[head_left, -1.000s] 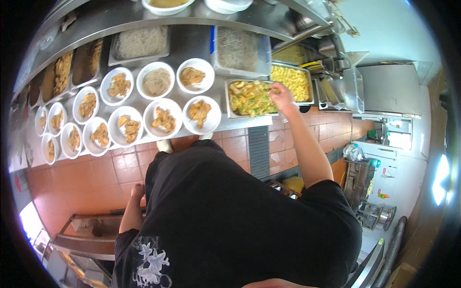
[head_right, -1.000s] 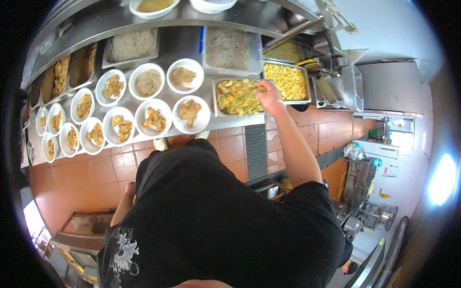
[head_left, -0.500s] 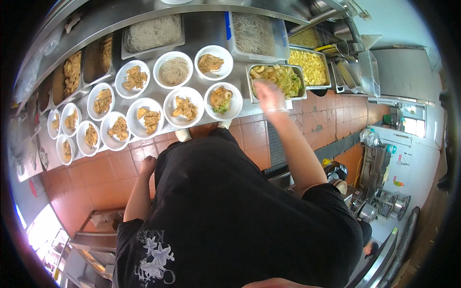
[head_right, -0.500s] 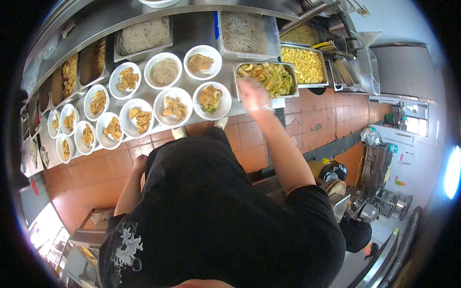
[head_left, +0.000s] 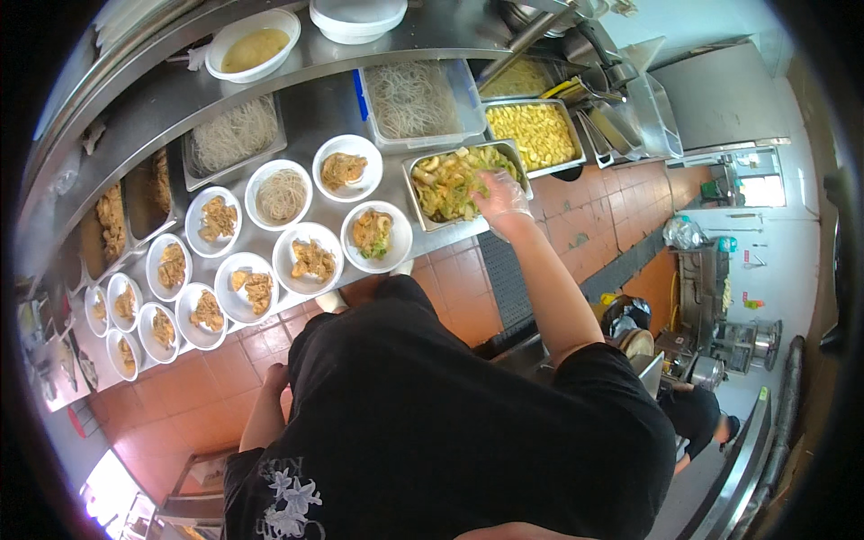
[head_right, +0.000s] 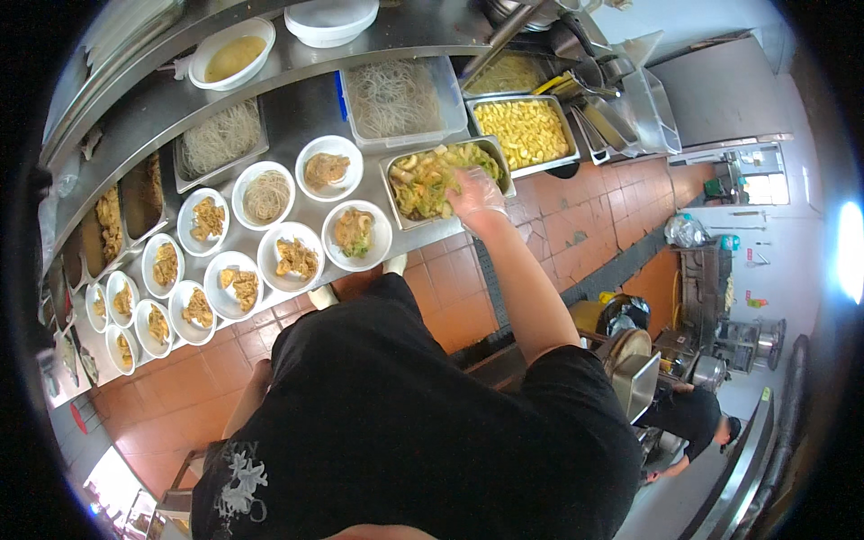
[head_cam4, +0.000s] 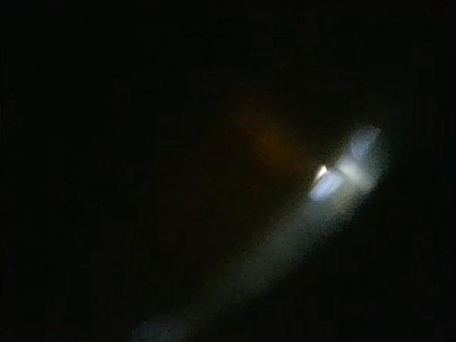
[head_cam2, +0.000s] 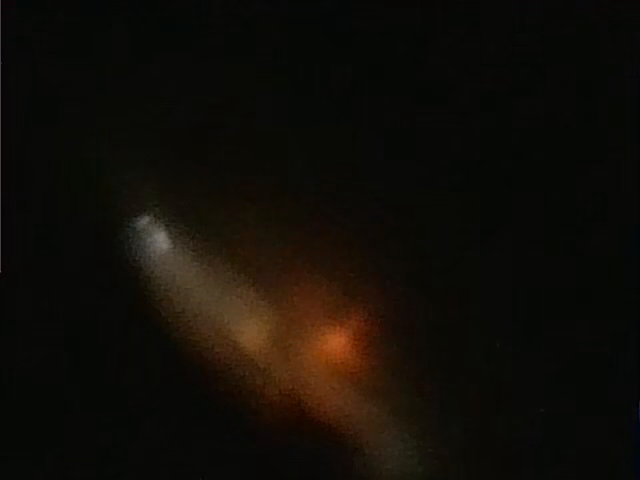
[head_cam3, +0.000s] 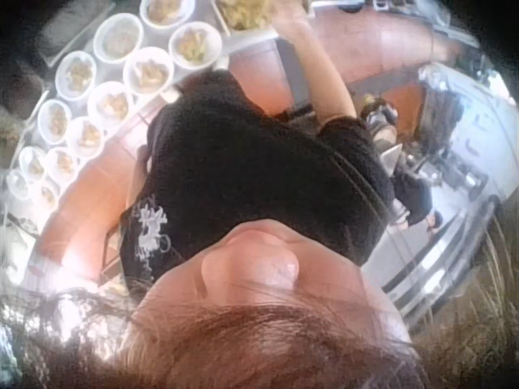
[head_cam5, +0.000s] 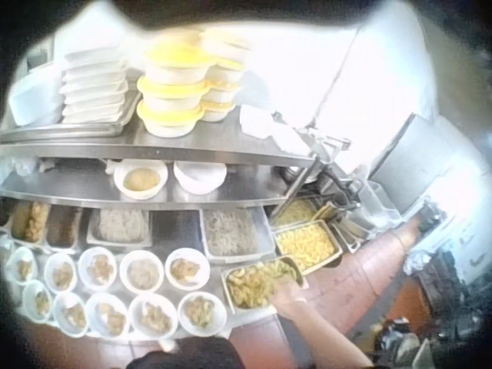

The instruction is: The person assembles multiple noodle bowls by placing noodles and toppings into white bowls arranged on a stainless steel counter. They use tongs to add toppings from metal trays and handle noodles by hand, moving between bowls in a repetitive sequence.

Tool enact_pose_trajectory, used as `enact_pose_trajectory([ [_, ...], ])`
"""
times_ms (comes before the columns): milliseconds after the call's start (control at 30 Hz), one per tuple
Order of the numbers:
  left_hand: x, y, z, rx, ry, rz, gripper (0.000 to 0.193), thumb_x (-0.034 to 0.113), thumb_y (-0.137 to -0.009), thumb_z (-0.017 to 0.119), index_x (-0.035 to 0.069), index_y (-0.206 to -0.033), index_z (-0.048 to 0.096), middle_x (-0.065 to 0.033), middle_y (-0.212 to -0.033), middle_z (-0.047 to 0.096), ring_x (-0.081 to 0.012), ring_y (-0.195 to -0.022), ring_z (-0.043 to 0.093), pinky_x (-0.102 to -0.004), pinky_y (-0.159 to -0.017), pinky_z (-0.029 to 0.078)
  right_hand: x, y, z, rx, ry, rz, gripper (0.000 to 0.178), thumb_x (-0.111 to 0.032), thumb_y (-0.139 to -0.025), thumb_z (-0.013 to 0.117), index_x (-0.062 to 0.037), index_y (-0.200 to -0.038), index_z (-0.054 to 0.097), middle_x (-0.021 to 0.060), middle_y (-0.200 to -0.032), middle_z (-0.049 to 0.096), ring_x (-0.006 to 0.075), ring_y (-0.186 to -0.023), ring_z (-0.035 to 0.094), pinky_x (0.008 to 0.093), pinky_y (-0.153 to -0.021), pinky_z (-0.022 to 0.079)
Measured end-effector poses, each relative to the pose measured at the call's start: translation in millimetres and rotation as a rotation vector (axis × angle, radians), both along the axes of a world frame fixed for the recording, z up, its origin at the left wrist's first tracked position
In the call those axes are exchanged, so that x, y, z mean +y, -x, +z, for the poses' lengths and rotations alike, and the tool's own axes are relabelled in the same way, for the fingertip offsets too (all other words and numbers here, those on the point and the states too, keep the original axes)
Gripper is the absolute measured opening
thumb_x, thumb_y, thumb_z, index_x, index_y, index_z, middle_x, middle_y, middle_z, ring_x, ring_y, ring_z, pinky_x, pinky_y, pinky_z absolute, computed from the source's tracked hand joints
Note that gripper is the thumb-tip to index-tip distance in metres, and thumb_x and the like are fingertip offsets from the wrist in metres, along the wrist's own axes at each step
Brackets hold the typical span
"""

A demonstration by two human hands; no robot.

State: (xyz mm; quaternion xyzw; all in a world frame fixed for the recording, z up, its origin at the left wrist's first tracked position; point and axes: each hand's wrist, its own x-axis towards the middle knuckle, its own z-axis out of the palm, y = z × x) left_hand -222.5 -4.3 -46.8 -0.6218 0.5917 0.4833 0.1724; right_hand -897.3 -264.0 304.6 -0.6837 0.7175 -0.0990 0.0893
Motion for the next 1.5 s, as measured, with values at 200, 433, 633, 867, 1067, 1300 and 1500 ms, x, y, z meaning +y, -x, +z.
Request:
enact_pose_trajectory([
  [200,-53,63,66,-0.114,-0.01,0.281,0.018,0.022,-0.086,0.068,0.007,-0.083,0.076,-0.0173,-0.086,0.075,-0.0343,-0.09,0.074,-0.0477,-0.081,0.059,8,-13,1,-0.175,0.031,0.059,0.04,-0.024,-0.094,0.072,-0.0055,-0.128,0.066,0.0194,-0.115,0.07,0.0375,-0.102,0.069,0.0468,-0.089,0.056],
  [433,-69,146,188,-0.061,0.082,0.515,0.044,0.041,-0.095,0.062,0.002,-0.111,0.074,-0.0246,-0.108,0.075,-0.0393,-0.106,0.072,-0.0475,-0.093,0.055,13,-97,-45,-1.834,-0.757,-0.392,0.016,-0.015,-0.1,0.069,-0.0021,-0.11,0.071,0.0082,-0.094,0.074,0.0182,-0.082,0.071,0.0311,-0.07,0.058],
  [633,-72,169,253,-0.009,0.444,0.726,0.034,0.033,-0.097,0.066,0.0,-0.103,0.071,-0.0163,-0.093,0.077,-0.0307,-0.087,0.075,-0.0436,-0.081,0.057,-13,-148,-50,-1.654,-0.826,-0.058,0.015,-0.016,-0.102,0.067,-0.0024,-0.109,0.069,0.0072,-0.093,0.073,0.0155,-0.08,0.069,0.0291,-0.07,0.056],
  [867,-142,131,333,0.22,0.634,0.697,0.015,0.017,-0.096,0.068,0.003,-0.103,0.07,-0.0138,-0.085,0.072,-0.0249,-0.077,0.072,-0.0365,-0.071,0.056,-35,-212,-25,-1.704,-0.828,-0.284,0.025,-0.026,-0.105,0.062,-0.0041,-0.114,0.068,0.0119,-0.109,0.074,0.0237,-0.098,0.071,0.037,-0.084,0.056],
  [1067,-204,81,376,0.532,0.96,0.496,0.017,0.016,-0.091,0.074,0.005,-0.1,0.064,-0.012,-0.086,0.066,-0.0296,-0.074,0.07,-0.042,-0.066,0.057,-28,-384,-43,-2.07,-0.845,-0.177,0.044,-0.042,-0.109,0.054,-0.0005,-0.123,0.063,0.0179,-0.124,0.07,0.0321,-0.12,0.066,0.0449,-0.106,0.052],
  [1300,-196,9,388,0.476,0.93,0.309,0.065,0.031,-0.081,0.085,-0.002,-0.123,0.047,-0.0225,-0.111,0.061,-0.0424,-0.1,0.068,-0.0497,-0.083,0.057,-37,-535,-48,-1.795,-0.972,-0.405,0.034,-0.039,-0.099,0.07,-0.006,-0.107,0.069,0.0082,-0.103,0.075,0.0221,-0.1,0.071,0.039,-0.092,0.054],
  [1500,-210,-25,374,0.381,1.003,0.37,0.057,0.021,-0.082,0.081,-0.001,-0.123,0.047,-0.0204,-0.11,0.062,-0.04,-0.096,0.07,-0.0464,-0.078,0.059,-32,-582,-42,-1.748,-0.829,-0.387,0.02,-0.028,-0.103,0.065,-0.0092,-0.1,0.07,0.0065,-0.098,0.073,0.0201,-0.086,0.07,0.0376,-0.08,0.055],
])
